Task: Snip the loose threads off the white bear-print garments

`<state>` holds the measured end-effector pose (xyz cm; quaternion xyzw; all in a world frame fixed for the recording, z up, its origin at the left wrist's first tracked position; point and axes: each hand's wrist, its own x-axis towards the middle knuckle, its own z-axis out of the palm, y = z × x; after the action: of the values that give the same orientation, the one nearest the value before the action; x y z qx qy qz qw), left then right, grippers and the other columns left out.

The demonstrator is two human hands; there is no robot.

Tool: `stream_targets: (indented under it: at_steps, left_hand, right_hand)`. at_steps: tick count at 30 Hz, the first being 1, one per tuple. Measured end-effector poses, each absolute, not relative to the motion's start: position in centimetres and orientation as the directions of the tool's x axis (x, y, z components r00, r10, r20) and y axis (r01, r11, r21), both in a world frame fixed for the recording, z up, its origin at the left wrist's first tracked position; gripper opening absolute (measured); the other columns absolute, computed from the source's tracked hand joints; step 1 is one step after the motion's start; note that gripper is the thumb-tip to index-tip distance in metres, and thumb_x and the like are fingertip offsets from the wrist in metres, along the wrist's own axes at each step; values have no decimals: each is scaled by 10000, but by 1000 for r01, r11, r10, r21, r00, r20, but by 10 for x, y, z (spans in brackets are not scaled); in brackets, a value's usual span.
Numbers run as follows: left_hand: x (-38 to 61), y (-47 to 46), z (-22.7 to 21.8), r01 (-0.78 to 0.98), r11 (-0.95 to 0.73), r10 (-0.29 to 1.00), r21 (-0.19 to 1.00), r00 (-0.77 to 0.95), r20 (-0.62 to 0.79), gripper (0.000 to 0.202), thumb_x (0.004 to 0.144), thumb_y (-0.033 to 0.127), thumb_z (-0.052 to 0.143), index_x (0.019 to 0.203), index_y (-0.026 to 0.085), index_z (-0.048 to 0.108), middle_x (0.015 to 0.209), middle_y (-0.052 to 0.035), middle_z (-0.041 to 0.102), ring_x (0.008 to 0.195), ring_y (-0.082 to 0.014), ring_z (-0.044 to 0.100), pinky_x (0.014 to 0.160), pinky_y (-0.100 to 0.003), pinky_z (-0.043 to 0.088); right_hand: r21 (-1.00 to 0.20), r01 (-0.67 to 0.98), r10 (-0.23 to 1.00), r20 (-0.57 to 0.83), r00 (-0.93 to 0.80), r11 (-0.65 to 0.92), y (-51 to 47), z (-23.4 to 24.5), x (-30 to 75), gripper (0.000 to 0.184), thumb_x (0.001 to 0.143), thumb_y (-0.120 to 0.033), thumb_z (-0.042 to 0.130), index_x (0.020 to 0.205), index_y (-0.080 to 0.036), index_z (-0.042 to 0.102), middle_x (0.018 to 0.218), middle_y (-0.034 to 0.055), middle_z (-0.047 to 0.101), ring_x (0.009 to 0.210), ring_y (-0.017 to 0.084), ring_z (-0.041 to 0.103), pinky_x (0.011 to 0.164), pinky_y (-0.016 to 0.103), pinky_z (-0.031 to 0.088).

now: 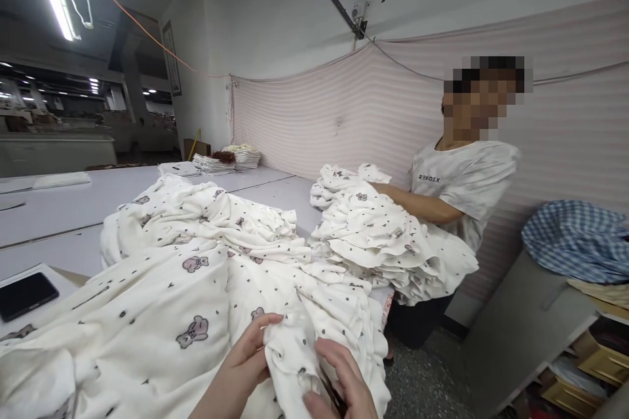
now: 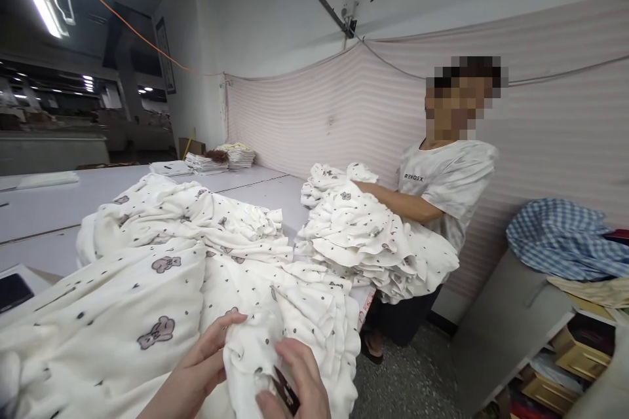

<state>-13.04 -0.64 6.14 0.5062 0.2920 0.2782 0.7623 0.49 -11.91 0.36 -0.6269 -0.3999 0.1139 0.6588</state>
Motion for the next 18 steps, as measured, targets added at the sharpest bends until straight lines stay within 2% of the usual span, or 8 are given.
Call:
stream_targets:
  at_steps: [2, 5, 7, 9, 11, 13, 15, 18]
  left_hand:
    - [-136, -7, 63, -106, 289, 718, 952, 682, -142, 259, 743, 331, 611, 979, 230, 578, 835, 3, 666, 793, -183, 599, 745, -288, 466]
    - [-146, -6, 60, 21, 86, 735, 996, 673, -77, 135, 754, 286, 551, 860, 229, 611, 771, 4, 641, 768, -194, 603, 704, -287, 476]
    - [-150, -10, 57, 121, -138, 790, 983, 612, 35, 184, 724, 248, 538, 883, 245, 632, 1034, -46, 646, 1020, -267, 582, 804, -347, 479]
    - [-151, -19, 56, 184, -383, 812, 905, 534, 235, 344, 705, 236, 567, 1043, 271, 624, 1392, -70, 453, 1295, -319, 385, 975, -432, 395]
    - [-147, -27, 57, 192, -573, 754, 797, 504, 421, 446, 717, 245, 602, 1160, 294, 583, 1512, -56, 291, 1377, -326, 250, 1071, -474, 280]
    - [-140, -31, 60, 164, -625, 705, 764, 539, 461, 357, 759, 255, 590, 1114, 292, 598, 1407, -72, 449, 1288, -311, 391, 1023, -433, 353]
    - [-134, -28, 63, 123, -533, 720, 837, 585, 373, 131, 808, 298, 555, 916, 251, 613, 1088, -70, 637, 1020, -260, 575, 811, -328, 479]
    - [-130, -18, 63, 59, -267, 791, 962, 584, 184, 222, 796, 412, 589, 718, 215, 522, 806, -27, 629, 751, -201, 588, 610, -259, 470]
  right_hand:
    - [-894, 409, 680, 416, 604, 183, -115, 11, 3, 192, 770, -412, 637, 833, -242, 698, 1042, 76, 643, 794, 202, 655, 674, 239, 527]
    - [-871, 451, 698, 447, 560, 195, -111, 26, 9, 180, 836, -346, 567, 734, -220, 644, 857, 46, 627, 719, 173, 619, 658, 225, 492]
    - [-863, 452, 724, 459, 514, 226, -110, 33, 11, 167, 853, -339, 551, 783, -221, 647, 815, 32, 610, 693, 165, 602, 638, 223, 476]
    - [-855, 440, 756, 475, 450, 275, -108, 39, 9, 175, 864, -343, 540, 842, -226, 668, 826, 33, 607, 711, 165, 604, 657, 230, 475]
    - [-844, 418, 778, 499, 382, 336, -105, 44, 4, 199, 875, -351, 527, 875, -231, 686, 847, 41, 617, 734, 167, 610, 667, 237, 477]
    - [-837, 395, 777, 520, 356, 379, -102, 48, -2, 218, 886, -361, 517, 882, -234, 693, 843, 45, 631, 760, 173, 620, 676, 241, 482]
    - [-841, 394, 744, 523, 415, 371, -101, 47, -7, 219, 888, -374, 520, 919, -237, 688, 863, 49, 640, 747, 169, 621, 654, 232, 486]
    - [-859, 424, 651, 499, 572, 286, -102, 35, -11, 198, 841, -397, 583, 930, -239, 661, 838, 39, 605, 663, 158, 592, 570, 212, 479]
